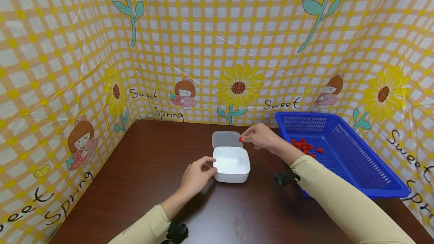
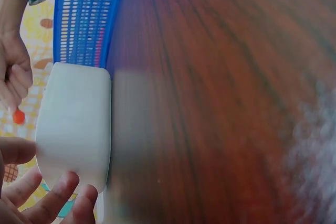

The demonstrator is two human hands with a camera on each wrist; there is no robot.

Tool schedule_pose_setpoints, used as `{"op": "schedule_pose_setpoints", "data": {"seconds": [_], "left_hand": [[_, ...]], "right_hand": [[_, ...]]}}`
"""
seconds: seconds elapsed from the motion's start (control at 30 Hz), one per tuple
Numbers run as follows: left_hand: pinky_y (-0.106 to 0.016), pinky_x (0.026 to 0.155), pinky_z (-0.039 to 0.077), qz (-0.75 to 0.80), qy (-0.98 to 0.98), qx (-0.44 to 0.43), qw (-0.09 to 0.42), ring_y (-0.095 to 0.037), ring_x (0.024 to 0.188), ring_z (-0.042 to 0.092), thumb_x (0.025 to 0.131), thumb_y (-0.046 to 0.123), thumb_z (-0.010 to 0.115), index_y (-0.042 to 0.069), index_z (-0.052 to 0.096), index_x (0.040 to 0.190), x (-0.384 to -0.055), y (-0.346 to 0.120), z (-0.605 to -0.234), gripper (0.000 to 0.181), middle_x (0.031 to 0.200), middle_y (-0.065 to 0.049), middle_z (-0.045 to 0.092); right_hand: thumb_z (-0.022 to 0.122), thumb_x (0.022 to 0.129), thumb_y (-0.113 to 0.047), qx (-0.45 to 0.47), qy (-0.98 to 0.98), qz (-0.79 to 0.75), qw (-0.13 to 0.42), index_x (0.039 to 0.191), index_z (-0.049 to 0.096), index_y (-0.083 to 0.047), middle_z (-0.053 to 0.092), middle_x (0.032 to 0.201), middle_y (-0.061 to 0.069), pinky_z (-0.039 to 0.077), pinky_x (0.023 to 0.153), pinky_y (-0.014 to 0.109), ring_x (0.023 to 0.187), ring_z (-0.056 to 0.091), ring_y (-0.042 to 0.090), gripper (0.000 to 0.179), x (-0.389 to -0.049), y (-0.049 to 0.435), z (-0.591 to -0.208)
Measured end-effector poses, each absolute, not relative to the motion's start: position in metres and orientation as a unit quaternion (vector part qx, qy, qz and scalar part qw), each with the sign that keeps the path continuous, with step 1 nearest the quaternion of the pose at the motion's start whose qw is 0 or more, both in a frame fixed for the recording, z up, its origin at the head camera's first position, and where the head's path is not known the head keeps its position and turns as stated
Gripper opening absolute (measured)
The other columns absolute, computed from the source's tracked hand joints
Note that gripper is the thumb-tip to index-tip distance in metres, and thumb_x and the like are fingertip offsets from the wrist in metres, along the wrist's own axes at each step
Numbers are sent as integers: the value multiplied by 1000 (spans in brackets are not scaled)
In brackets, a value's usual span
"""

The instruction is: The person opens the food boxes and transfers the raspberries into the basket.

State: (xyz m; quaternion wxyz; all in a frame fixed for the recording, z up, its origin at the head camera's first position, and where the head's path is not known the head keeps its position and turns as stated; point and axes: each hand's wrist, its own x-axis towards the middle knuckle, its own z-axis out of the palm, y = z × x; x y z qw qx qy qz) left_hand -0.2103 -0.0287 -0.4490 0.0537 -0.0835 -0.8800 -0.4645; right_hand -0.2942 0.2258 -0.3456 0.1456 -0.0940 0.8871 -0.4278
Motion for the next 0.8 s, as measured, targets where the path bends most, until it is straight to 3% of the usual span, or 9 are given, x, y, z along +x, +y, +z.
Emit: {"op": "schedule_pose_setpoints", "data": {"seconds": [0.37, 0.8], "left_hand": [[-31, 61, 44, -460, -882, -86, 56, -8, 75, 62, 88, 30, 72, 29, 72, 113, -212, -29, -452, 25, 88, 12, 71], [-31, 63, 45, -464, -880, -84, 55, -7, 74, 63, 88, 30, 72, 29, 72, 113, -212, -29, -451, 24, 88, 12, 71]], "right_hand": [[58, 102, -15, -72, 890, -433, 124, 120, 67, 8, 22, 57, -9, 26, 51, 27, 50, 18, 10, 31, -298, 277, -323], [55, 104, -21, -45, 915, -384, 113, 130, 62, 6, 30, 61, -7, 35, 51, 29, 47, 31, 10, 39, -301, 345, -310]]}}
